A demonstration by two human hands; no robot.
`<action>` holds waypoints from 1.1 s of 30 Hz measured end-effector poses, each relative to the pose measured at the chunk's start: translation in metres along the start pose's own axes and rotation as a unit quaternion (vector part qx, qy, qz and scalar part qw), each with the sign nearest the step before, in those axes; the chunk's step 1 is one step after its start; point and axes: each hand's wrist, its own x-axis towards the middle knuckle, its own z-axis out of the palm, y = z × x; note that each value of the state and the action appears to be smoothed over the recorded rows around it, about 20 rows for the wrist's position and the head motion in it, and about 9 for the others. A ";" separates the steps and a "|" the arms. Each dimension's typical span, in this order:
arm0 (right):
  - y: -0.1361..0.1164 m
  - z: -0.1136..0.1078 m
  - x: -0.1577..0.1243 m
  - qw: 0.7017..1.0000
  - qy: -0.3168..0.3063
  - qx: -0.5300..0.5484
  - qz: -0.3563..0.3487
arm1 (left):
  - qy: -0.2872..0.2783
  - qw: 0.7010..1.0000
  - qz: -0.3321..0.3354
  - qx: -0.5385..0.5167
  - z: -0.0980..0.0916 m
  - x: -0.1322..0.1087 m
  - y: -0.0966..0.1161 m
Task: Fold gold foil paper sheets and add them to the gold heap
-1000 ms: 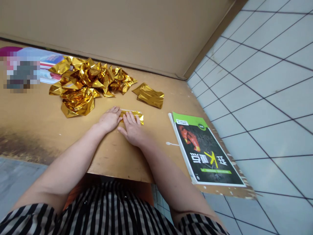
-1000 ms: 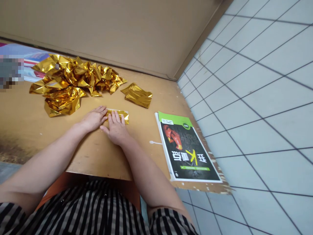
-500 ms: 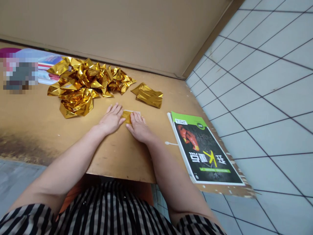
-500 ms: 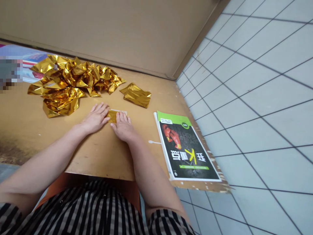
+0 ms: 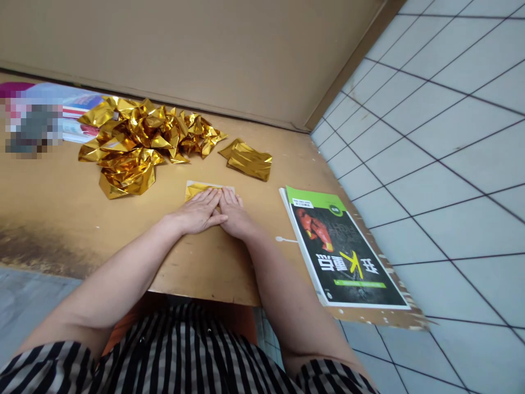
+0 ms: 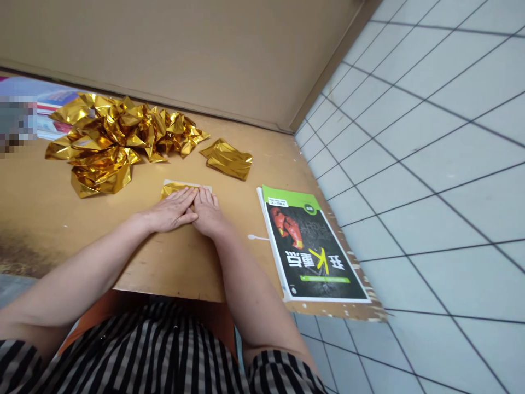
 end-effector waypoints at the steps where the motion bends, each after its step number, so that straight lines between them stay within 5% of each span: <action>1: -0.001 -0.001 0.000 1.000 -0.002 -0.005 0.002 | 0.003 1.000 -0.001 0.007 0.000 -0.001 -0.002; 19: 0.001 -0.007 -0.006 1.000 0.014 -0.006 -0.023 | 0.055 0.988 -0.129 0.070 -0.006 -0.007 -0.031; 33: 0.026 -0.009 0.005 0.992 0.128 0.012 0.008 | 0.046 0.986 -0.139 0.073 -0.016 -0.008 -0.025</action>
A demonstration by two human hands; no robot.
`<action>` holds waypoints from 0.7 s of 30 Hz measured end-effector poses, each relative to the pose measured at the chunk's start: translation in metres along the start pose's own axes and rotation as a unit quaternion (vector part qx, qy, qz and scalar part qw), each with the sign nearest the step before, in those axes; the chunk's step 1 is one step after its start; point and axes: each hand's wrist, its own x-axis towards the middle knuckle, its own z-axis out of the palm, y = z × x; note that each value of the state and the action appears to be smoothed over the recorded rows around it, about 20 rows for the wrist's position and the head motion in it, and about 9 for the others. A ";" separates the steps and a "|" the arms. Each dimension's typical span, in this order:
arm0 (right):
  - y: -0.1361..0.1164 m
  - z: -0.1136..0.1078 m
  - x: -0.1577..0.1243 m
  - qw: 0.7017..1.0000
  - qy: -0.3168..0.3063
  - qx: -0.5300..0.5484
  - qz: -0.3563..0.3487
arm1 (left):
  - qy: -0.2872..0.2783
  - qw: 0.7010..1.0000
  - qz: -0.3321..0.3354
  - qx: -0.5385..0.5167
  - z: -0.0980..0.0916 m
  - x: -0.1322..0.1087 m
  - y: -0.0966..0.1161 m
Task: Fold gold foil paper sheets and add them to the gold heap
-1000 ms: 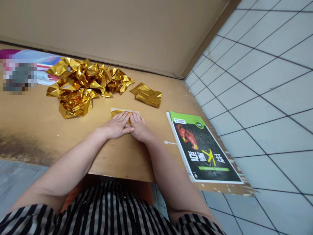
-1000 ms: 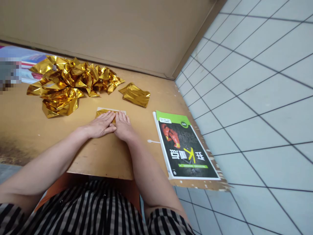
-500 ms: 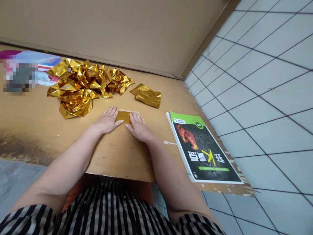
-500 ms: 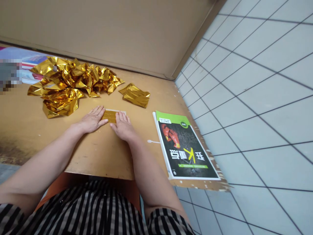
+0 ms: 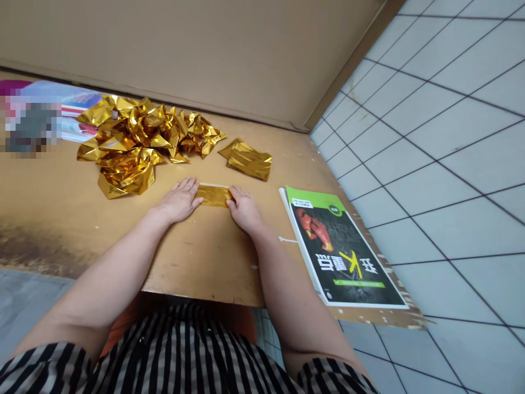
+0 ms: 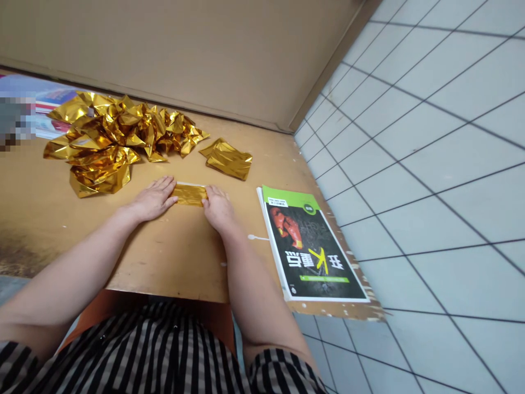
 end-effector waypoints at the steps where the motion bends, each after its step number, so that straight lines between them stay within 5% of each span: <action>1: 0.001 0.000 0.001 1.000 0.010 0.003 -0.002 | 0.005 1.000 0.006 -0.002 0.000 0.000 -0.001; 21: -0.004 -0.003 -0.004 0.998 0.056 0.030 0.003 | 0.120 0.987 0.038 -0.103 0.009 0.008 -0.011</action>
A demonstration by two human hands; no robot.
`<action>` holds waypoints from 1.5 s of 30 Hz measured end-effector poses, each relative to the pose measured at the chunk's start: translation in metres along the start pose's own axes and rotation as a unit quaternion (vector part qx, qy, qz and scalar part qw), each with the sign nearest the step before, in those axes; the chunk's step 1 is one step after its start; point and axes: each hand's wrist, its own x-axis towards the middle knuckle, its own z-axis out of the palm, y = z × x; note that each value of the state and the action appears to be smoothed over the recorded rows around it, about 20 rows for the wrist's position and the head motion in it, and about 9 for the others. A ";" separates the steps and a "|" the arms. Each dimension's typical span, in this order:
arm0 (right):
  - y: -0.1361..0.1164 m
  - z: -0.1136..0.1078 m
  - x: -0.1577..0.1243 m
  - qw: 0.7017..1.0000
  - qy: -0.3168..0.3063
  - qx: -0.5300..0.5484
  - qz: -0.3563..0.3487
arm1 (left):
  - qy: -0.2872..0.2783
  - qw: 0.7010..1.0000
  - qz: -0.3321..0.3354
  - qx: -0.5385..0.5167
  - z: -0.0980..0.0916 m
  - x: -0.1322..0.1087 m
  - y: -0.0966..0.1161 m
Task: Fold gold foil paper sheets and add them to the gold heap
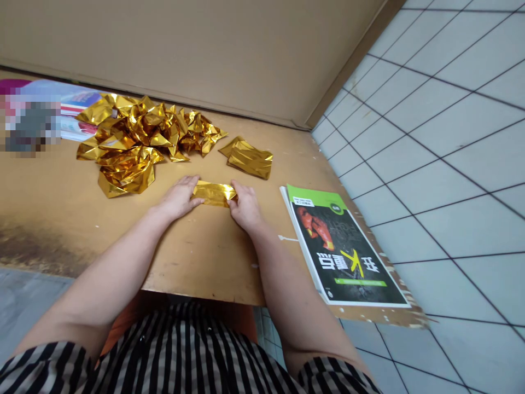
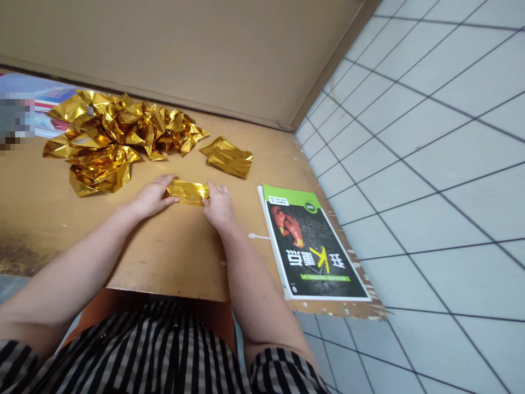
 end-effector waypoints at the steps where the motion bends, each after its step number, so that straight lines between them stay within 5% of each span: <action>1: -0.001 0.000 0.000 1.000 0.000 0.001 0.003 | 0.005 1.000 0.001 -0.003 0.001 0.000 0.000; 23: -0.002 -0.002 0.000 0.999 0.016 0.029 0.026 | 0.060 0.998 -0.014 -0.003 -0.003 -0.001 0.004; 45: -0.001 -0.004 0.002 1.000 -0.009 -0.013 0.001 | 0.038 0.999 -0.023 -0.027 -0.010 -0.002 0.006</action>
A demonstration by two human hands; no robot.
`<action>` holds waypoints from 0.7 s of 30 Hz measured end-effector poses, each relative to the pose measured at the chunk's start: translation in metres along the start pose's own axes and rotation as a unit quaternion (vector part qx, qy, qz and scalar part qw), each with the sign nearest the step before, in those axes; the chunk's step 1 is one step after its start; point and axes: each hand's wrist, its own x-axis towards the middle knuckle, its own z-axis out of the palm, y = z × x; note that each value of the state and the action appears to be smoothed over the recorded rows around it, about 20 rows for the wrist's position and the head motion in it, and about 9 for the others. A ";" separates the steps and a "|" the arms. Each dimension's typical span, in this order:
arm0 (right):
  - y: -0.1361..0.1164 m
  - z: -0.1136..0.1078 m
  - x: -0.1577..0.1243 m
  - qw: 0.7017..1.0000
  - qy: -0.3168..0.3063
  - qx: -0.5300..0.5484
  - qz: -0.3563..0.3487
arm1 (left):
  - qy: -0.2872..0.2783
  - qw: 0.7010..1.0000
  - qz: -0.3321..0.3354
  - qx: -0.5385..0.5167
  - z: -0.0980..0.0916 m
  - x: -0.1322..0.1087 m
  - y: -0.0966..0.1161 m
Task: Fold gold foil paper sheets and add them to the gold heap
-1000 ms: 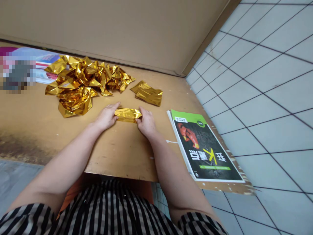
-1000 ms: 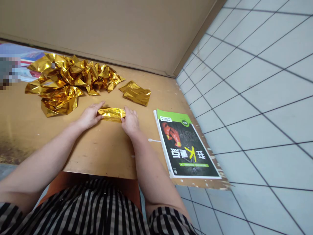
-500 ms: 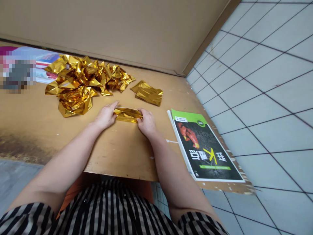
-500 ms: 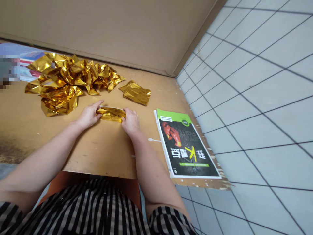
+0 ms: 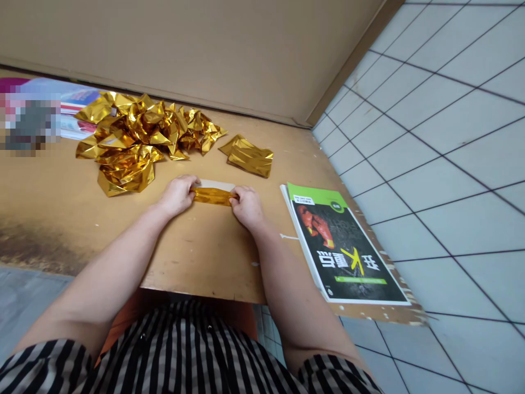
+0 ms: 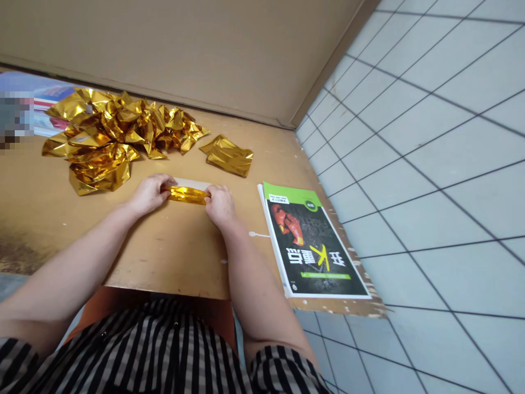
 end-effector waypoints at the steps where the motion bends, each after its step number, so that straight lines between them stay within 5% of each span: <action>1: 0.001 0.000 0.000 1.000 0.002 0.002 -0.005 | -0.008 1.000 0.013 0.002 -0.001 0.000 0.000; 21: 0.001 -0.029 -0.007 0.984 -0.119 -0.090 -0.100 | -0.090 0.979 0.136 0.122 -0.017 -0.006 0.006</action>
